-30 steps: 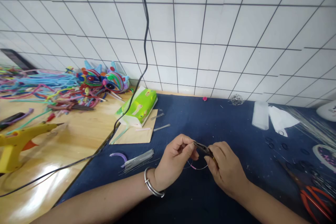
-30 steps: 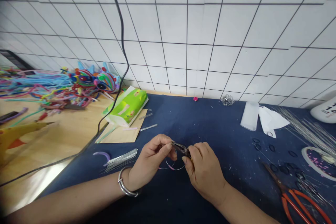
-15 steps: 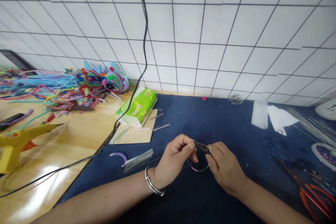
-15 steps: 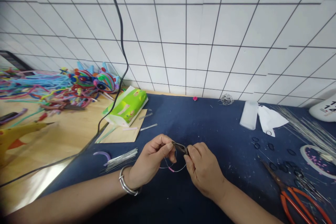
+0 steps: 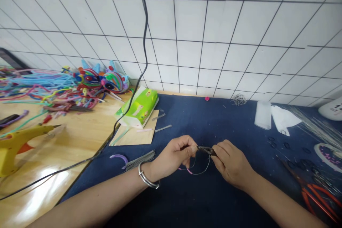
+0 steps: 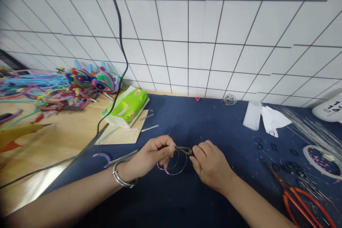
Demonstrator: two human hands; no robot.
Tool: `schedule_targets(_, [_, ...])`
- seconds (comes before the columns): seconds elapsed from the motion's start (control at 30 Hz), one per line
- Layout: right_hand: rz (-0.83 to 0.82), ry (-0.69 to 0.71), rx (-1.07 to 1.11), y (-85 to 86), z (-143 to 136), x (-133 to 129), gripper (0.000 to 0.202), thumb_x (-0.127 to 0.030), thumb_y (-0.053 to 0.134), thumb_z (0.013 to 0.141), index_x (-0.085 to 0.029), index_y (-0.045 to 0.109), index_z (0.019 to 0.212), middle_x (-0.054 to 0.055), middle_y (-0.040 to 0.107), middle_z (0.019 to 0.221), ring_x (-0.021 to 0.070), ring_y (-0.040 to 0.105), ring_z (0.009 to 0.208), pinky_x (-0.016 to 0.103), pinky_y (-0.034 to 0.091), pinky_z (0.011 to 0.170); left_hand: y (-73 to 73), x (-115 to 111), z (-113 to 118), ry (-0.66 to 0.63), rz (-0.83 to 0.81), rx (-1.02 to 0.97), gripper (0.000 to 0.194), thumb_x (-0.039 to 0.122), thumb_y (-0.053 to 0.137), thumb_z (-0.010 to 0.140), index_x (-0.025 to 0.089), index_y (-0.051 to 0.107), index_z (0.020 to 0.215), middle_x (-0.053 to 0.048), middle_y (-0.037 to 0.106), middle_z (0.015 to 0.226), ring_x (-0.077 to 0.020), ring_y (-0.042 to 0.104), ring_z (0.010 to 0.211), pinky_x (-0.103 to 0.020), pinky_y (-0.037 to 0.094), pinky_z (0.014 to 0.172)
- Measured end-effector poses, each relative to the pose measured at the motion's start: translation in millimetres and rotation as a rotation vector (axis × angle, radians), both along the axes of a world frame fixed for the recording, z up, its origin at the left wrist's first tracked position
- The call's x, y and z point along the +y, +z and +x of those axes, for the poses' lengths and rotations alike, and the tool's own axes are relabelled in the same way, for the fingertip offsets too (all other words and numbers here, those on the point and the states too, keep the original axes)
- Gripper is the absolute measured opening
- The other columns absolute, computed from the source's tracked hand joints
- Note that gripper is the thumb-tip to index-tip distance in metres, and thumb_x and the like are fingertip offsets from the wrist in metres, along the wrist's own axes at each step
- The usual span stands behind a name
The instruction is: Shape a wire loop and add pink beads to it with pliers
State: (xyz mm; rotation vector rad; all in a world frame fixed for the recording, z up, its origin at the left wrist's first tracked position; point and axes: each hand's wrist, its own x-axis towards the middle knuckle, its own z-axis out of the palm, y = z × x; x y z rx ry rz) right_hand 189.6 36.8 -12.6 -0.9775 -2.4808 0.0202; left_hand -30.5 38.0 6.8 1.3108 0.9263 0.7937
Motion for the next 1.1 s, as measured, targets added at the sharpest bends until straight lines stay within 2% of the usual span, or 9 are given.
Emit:
schedule_targets(0.3, [0.015, 0.035, -0.020, -1.8, 3.2, 4.1, 0.016, -0.020, 0.043, 0.083, -0.012, 0.055, 0.091, 0.007, 0.053, 0.077, 0.0159, 0.045, 0.069, 0.033, 0.042, 0.064, 4.7, 7.4, -6.7, -0.116, -0.054, 0.043, 0.016, 0.028, 0.052, 0.081, 0.013, 0.054, 0.077, 0.003, 0.050, 0.062, -0.0041, 0.044, 0.044, -0.017, 0.034, 0.042])
schedule_targets(0.43, [0.007, 0.030, -0.015, -0.8, 3.9, 7.0, 0.015, -0.020, 0.043, 0.084, -0.013, 0.054, 0.090, 0.008, 0.054, 0.081, 0.0173, 0.046, 0.074, 0.036, 0.043, 0.070, 2.9, 3.8, -4.2, -0.066, 0.025, -0.003, 0.017, 0.029, 0.051, 0.082, 0.013, 0.054, 0.076, 0.003, 0.049, 0.057, -0.0051, 0.045, 0.048, -0.016, 0.036, 0.045])
schedule_targets(0.67, [-0.014, -0.122, 0.039, 4.1, 10.1, 14.4, 0.016, -0.024, 0.042, 0.085, -0.014, 0.053, 0.092, 0.009, 0.053, 0.086, 0.0190, 0.048, 0.080, 0.037, 0.042, 0.074, -2.5, 4.0, -3.2, 0.088, 0.133, 0.077, 0.014, 0.028, 0.051, 0.081, 0.014, 0.055, 0.080, 0.002, 0.050, 0.064, -0.0056, 0.045, 0.049, -0.017, 0.039, 0.045])
schedule_targets(0.77, [0.032, -0.103, -0.022, 6.4, 9.5, 11.9, 0.018, -0.025, 0.045, 0.084, -0.013, 0.054, 0.094, 0.009, 0.053, 0.087, 0.0202, 0.048, 0.082, 0.038, 0.041, 0.075, -1.9, 4.3, -3.9, 0.114, 0.251, 0.179, 0.013, 0.024, 0.050, 0.082, 0.015, 0.058, 0.079, 0.001, 0.050, 0.063, -0.0075, 0.046, 0.052, -0.018, 0.039, 0.047])
schedule_targets(0.93, [0.124, -0.117, -0.139, 9.5, 6.6, 6.7, 0.022, -0.029, 0.047, 0.083, -0.013, 0.056, 0.094, 0.010, 0.052, 0.086, 0.0210, 0.047, 0.081, 0.039, 0.039, 0.072, 0.3, 2.9, -3.8, 0.145, 0.564, 0.344, 0.013, 0.017, 0.049, 0.081, 0.017, 0.062, 0.078, -0.002, 0.055, 0.067, -0.0112, 0.049, 0.061, -0.023, 0.038, 0.058])
schedule_targets(1.1, [0.151, -0.121, -0.138, 11.5, 5.3, 5.5, 0.021, -0.028, 0.046, 0.083, -0.013, 0.057, 0.094, 0.009, 0.052, 0.083, 0.0201, 0.046, 0.078, 0.036, 0.039, 0.070, -1.0, 2.1, -3.2, 0.100, 0.661, 0.329, 0.015, 0.015, 0.049, 0.081, 0.018, 0.063, 0.084, -0.004, 0.058, 0.072, -0.0144, 0.051, 0.069, -0.026, 0.038, 0.064])
